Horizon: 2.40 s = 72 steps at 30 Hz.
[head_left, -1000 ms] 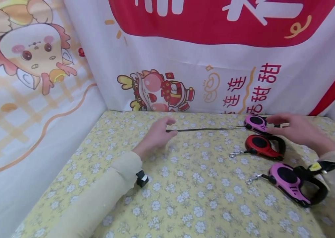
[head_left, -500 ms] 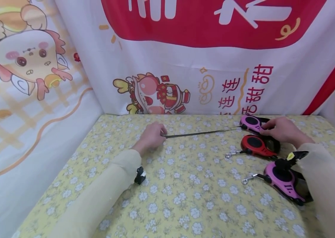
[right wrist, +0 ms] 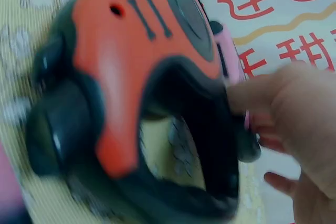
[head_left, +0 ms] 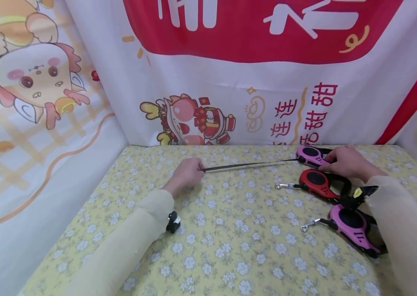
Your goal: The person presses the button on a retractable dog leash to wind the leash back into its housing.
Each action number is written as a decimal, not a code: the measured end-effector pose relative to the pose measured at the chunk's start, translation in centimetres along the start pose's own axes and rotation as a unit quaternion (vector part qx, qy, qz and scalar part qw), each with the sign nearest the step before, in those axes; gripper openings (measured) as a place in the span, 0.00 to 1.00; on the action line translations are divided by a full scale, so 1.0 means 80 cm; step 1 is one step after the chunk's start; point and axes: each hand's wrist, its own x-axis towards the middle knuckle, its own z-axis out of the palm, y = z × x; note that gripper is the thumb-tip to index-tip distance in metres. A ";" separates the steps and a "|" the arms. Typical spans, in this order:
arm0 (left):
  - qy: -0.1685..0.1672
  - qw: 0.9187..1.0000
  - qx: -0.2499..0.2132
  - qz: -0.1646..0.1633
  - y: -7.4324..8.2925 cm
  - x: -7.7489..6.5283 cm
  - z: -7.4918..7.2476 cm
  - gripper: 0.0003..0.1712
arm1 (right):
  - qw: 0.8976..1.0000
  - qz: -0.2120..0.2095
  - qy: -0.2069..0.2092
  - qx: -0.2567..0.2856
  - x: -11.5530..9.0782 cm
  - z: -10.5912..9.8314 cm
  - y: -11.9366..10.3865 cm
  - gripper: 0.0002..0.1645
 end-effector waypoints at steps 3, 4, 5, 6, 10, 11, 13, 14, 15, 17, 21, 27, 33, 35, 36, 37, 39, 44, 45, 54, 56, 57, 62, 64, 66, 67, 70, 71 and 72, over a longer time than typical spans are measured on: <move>0.017 0.999 -0.024 -0.012 -0.001 -0.003 -0.002 0.09 | 1.000 0.000 -0.003 0.013 -0.004 -0.005 -0.004 0.24; 0.023 0.999 -0.034 -0.015 -0.002 -0.004 -0.003 0.08 | 1.000 0.002 -0.003 0.020 -0.006 -0.006 -0.006 0.25; 0.030 0.998 -0.045 -0.018 -0.002 -0.005 -0.004 0.08 | 1.000 0.005 -0.004 0.028 -0.007 -0.008 -0.008 0.26; 0.037 0.997 -0.059 -0.020 -0.003 -0.005 -0.005 0.08 | 1.000 0.005 -0.004 0.030 -0.008 -0.009 -0.011 0.28; 0.078 0.991 -0.106 -0.030 0.000 -0.003 -0.011 0.09 | 1.000 -0.024 0.019 0.004 -0.012 -0.014 -0.022 0.31; 0.089 0.988 -0.121 -0.038 0.001 -0.002 -0.012 0.10 | 0.999 -0.033 0.025 -0.005 -0.013 -0.014 -0.024 0.30; 0.117 0.981 -0.145 -0.052 0.002 -0.001 -0.016 0.10 | 0.998 -0.045 0.042 -0.014 -0.015 -0.013 -0.029 0.27; 0.131 0.977 -0.156 -0.058 0.002 -0.001 -0.018 0.11 | 0.997 -0.052 0.055 -0.016 -0.016 -0.012 -0.031 0.26; 0.144 0.973 -0.171 -0.064 0.003 -0.001 -0.019 0.11 | 0.996 -0.057 0.069 -0.009 -0.017 -0.012 -0.033 0.25; 0.172 0.963 -0.197 -0.067 0.004 -0.002 -0.024 0.13 | 0.992 -0.060 0.108 0.015 -0.022 -0.011 -0.038 0.23; 0.237 0.929 -0.277 -0.063 0.007 -0.008 -0.037 0.15 | 0.976 -0.039 0.190 0.102 -0.039 -0.016 -0.050 0.24; 0.305 0.879 -0.364 -0.051 0.009 -0.015 -0.054 0.14 | 0.940 -0.031 0.287 0.184 -0.071 -0.028 -0.058 0.20; 0.315 0.867 -0.380 -0.064 0.011 -0.024 -0.064 0.14 | 0.929 -0.066 0.318 0.178 -0.086 -0.030 -0.063 0.16; 0.317 0.864 -0.385 -0.068 0.013 -0.025 -0.068 0.13 | 0.935 -0.081 0.305 0.160 -0.089 -0.030 -0.062 0.15; 0.319 0.862 -0.388 -0.068 0.014 -0.025 -0.070 0.13 | 0.942 -0.085 0.293 0.143 -0.091 -0.030 -0.062 0.14; 0.321 0.860 -0.391 -0.067 0.015 -0.026 -0.071 0.13 | 0.948 -0.089 0.280 0.123 -0.094 -0.031 -0.061 0.15; 0.324 0.856 -0.399 -0.064 0.018 -0.026 -0.075 0.13 | 0.961 -0.095 0.249 0.080 -0.096 -0.032 -0.059 0.21; 0.330 0.851 -0.404 -0.062 0.018 -0.030 -0.079 0.12 | 0.962 -0.129 0.241 0.010 -0.094 -0.031 -0.054 0.24; 0.331 0.851 -0.403 -0.064 0.017 -0.031 -0.079 0.12 | 0.958 -0.138 0.251 0.007 -0.092 -0.030 -0.054 0.21; 0.325 0.855 -0.399 -0.068 0.021 -0.029 -0.073 0.13 | 0.938 -0.146 0.314 -0.009 -0.088 -0.031 -0.054 0.18; 0.321 0.856 -0.399 -0.068 0.024 -0.029 -0.071 0.13 | 0.938 -0.142 0.317 -0.009 -0.088 -0.030 -0.055 0.18; 0.321 0.856 -0.401 -0.066 0.025 -0.029 -0.070 0.13 | 0.939 -0.139 0.316 -0.008 -0.088 -0.030 -0.056 0.18; 0.317 0.856 -0.403 -0.062 0.031 -0.029 -0.065 0.12 | 0.939 -0.144 0.313 0.000 -0.085 -0.026 -0.060 0.18; 0.318 0.857 -0.402 -0.061 0.032 -0.028 -0.063 0.12 | 0.939 -0.145 0.312 0.003 -0.085 -0.025 -0.061 0.18; 0.317 0.857 -0.403 -0.062 0.033 -0.028 -0.062 0.12 | 0.938 -0.148 0.313 0.005 -0.084 -0.023 -0.062 0.18; 0.316 0.857 -0.403 -0.064 0.034 -0.027 -0.062 0.12 | 0.938 -0.149 0.314 0.005 -0.084 -0.023 -0.062 0.18; 0.316 0.856 -0.405 -0.064 0.034 -0.027 -0.061 0.12 | 0.933 -0.158 0.322 0.006 -0.083 -0.022 -0.062 0.18; 0.316 0.856 -0.405 -0.063 0.035 -0.027 -0.061 0.11 | 0.931 -0.163 0.326 0.007 -0.083 -0.022 -0.062 0.18; 0.316 0.855 -0.406 -0.062 0.035 -0.028 -0.061 0.11 | 0.930 -0.167 0.328 0.009 -0.082 -0.022 -0.063 0.18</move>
